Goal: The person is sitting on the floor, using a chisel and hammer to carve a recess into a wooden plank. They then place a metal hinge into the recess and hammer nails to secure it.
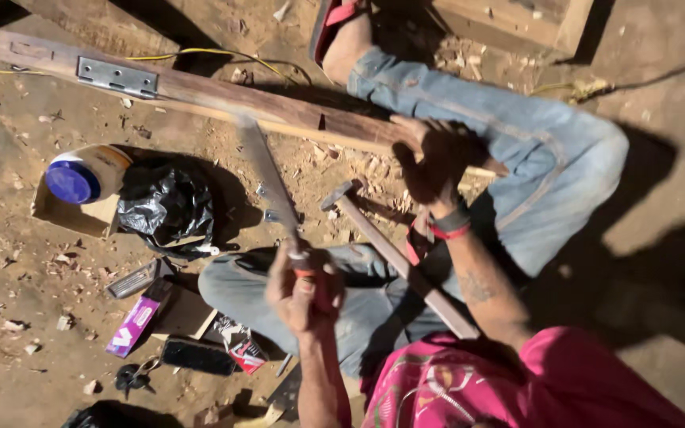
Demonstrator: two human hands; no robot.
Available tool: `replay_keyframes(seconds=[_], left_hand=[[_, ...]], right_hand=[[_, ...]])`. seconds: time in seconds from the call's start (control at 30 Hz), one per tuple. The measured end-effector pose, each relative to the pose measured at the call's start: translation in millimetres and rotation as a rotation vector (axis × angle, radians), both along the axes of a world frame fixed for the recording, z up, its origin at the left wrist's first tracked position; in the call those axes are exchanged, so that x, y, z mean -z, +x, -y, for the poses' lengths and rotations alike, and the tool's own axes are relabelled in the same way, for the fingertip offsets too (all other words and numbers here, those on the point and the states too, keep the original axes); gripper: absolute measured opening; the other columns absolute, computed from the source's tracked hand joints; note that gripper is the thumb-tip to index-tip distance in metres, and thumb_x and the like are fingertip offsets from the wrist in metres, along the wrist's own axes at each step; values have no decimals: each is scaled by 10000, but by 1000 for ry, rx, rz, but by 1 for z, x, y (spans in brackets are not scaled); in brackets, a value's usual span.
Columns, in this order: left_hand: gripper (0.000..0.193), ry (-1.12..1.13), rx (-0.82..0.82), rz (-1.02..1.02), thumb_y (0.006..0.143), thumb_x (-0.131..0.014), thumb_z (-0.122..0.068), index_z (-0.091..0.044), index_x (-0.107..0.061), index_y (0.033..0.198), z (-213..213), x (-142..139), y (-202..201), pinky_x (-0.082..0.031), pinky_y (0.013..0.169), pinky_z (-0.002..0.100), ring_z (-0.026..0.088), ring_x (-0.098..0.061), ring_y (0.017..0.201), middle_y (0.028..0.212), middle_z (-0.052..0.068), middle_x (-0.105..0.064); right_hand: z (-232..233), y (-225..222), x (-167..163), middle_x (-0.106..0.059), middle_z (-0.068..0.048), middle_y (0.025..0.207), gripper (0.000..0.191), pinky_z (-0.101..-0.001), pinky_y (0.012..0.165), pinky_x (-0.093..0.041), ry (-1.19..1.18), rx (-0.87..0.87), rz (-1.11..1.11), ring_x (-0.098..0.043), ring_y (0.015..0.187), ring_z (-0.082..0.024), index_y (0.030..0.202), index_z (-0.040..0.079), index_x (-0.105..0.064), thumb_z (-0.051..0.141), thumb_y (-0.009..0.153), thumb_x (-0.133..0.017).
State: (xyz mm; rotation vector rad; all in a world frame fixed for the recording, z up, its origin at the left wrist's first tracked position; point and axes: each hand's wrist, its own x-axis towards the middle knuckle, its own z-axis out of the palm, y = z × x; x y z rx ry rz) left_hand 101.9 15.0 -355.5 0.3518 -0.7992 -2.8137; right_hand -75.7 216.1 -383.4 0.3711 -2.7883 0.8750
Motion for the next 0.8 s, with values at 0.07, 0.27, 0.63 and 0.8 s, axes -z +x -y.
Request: replay_keyframes(seconds=[0.07, 0.27, 0.63, 0.8], left_hand=[[474, -403, -131, 35, 992, -630, -75, -32, -534, 1454, 9, -5, 3, -494, 514, 223, 105, -600, 612, 1008, 112, -737], [408, -980, 196, 342, 955, -626, -13, -6, -648, 1362, 7, 8, 10, -476, 536, 232, 121, -588, 607, 990, 100, -759], [400, -1210, 113, 207, 922, -677, 38, -25, -671, 1317, 0, 19, 6, -560, 768, 259, 151, -723, 850, 1005, 126, -748], [399, -1175, 145, 297, 913, -676, 45, -32, -688, 1304, 1, 14, 1, -531, 717, 233, 116, -691, 780, 959, 112, -767]], right_hand=[[-1, -1, 1, -772, -106, 1151, 472, -413, 876, -467, -168, 33, 145, -673, 942, -292, 1309, 138, -707, 465, 1005, -556], [3, -2, 2, -637, -184, 1375, 784, -427, 1028, -497, -410, -124, 252, -651, 1200, -296, 1459, 11, -553, 640, 1005, -666], [23, -10, -14, -707, -114, 1117, 906, -473, 941, -401, 107, -69, 80, -623, 1037, -313, 1291, 71, -686, 823, 787, -720], [23, -11, -4, -699, -137, 1113, 891, -451, 931, -459, 1, -63, 175, -633, 1038, -307, 1294, 52, -661, 772, 781, -772]])
